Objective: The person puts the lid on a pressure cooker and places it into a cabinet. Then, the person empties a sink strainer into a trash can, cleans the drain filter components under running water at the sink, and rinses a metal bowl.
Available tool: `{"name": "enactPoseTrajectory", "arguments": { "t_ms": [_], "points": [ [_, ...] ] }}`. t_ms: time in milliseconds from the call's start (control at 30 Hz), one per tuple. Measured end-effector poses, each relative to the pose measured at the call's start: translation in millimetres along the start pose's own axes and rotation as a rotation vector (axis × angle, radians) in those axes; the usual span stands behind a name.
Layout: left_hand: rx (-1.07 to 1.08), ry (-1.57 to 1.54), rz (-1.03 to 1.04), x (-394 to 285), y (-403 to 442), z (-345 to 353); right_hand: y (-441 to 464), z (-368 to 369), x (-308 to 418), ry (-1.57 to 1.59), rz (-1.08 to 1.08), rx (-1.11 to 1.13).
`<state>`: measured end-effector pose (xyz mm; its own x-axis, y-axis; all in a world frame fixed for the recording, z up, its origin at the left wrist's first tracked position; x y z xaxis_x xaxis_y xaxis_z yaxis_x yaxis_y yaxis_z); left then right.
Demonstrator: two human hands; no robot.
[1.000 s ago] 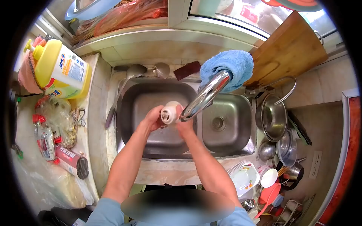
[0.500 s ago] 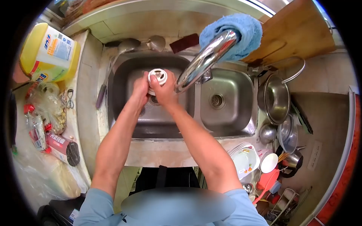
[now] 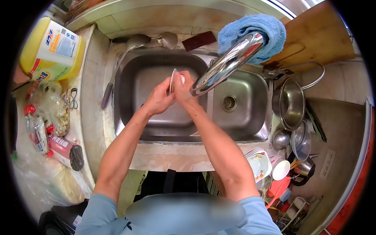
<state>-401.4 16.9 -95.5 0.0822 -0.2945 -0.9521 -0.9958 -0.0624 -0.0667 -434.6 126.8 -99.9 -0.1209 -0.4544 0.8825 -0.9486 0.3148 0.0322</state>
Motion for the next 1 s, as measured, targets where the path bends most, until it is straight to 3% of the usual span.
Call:
{"name": "enactPoseTrajectory", "arguments": {
  "t_ms": [33,67,100,133,167,200,233,300,333,367,433,500,533,633,667,733,767,833,867,933,967,1000],
  "points": [
    [-0.001,0.0,0.001,-0.4,-1.6,1.5,4.1,4.4,-4.0,-0.029,-0.003,0.091],
    [-0.039,-0.036,0.122,-8.7,-6.2,2.5,13.9,15.8,-23.1,0.048,0.152,0.178],
    [-0.076,-0.071,0.237,-15.8,-13.6,2.0,26.3,19.5,-40.3,0.047,0.158,0.18],
    [-0.075,-0.069,0.235,-13.2,-16.8,2.6,27.1,37.9,-82.3,0.208,0.502,0.379],
    [-0.189,0.113,0.467,-24.4,-20.4,-2.4,15.1,50.4,-94.8,0.373,0.842,0.572],
    [-0.302,0.293,0.696,-34.7,-27.4,-3.5,14.1,52.0,-103.3,0.383,0.857,0.535],
    [-0.299,0.29,0.694,-34.4,-29.5,-1.3,6.3,54.2,-101.0,0.382,0.861,0.532],
    [-0.232,-0.337,-0.094,10.5,-15.2,-1.6,11.9,50.5,-67.4,0.186,0.386,0.336],
    [-0.23,-0.338,-0.096,21.2,-15.3,2.4,0.1,36.8,-31.0,-0.016,0.242,0.294],
    [-0.316,-0.418,-0.121,41.6,-14.5,2.8,-15.3,35.0,-33.7,-0.019,0.244,0.292],
    [-0.402,-0.502,-0.128,51.1,-7.1,-7.6,-29.9,19.2,4.9,0.025,-0.478,0.059],
    [-0.258,-0.704,-0.595,64.2,-18.9,-2.9,-48.1,3.0,8.4,0.0,-0.519,0.091],
    [-0.259,-0.588,-0.667,64.7,-19.5,-3.4,-51.4,-0.7,11.4,-0.02,-0.571,0.127],
    [-0.296,-0.372,-0.643,68.4,-23.5,-3.0,-49.1,-1.2,6.0,-0.243,-0.555,0.228],
    [-0.302,-0.415,-0.538,62.0,-22.9,-1.6,-49.5,3.3,7.9,-0.243,-0.556,0.227],
    [-0.353,-0.399,-0.467,53.1,-25.4,-3.7,-39.4,2.6,9.4,-0.156,-0.42,0.007],
    [-0.404,-0.382,-0.393,44.9,-24.4,-7.9,-34.7,5.6,11.1,-0.157,-0.424,0.002],
    [-0.349,-0.394,-0.333,49.2,-28.5,-5.6,-24.8,13.0,-0.6,-0.108,-0.15,0.092],
    [-0.3,-0.404,-0.267,46.7,-27.5,-5.0,-17.2,12.2,5.0,-0.104,-0.159,0.088],
    [-0.259,-0.383,-0.2,21.7,-37.7,-4.5,-17.4,21.8,-14.8,-0.063,0.281,0.435],
    [-0.219,-0.361,-0.14,4.5,-41.4,-4.1,-13.8,19.1,-15.8,-0.063,0.274,0.432],
    [-0.231,-0.284,-0.078,7.6,-43.7,-5.4,-19.2,19.8,-25.4,0.082,0.507,0.467]
  ]
}}
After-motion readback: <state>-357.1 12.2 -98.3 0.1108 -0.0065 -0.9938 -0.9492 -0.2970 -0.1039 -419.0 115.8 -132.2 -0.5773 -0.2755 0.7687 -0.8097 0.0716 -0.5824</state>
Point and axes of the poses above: each hand's wrist, its own y-axis towards the middle knuckle, its own z-axis out of the palm, x = y × z, the point moved 7 cm from there along y, towards the middle knuckle, and after that the axes turned 15 degrees about -x, right-handed, at the moved point
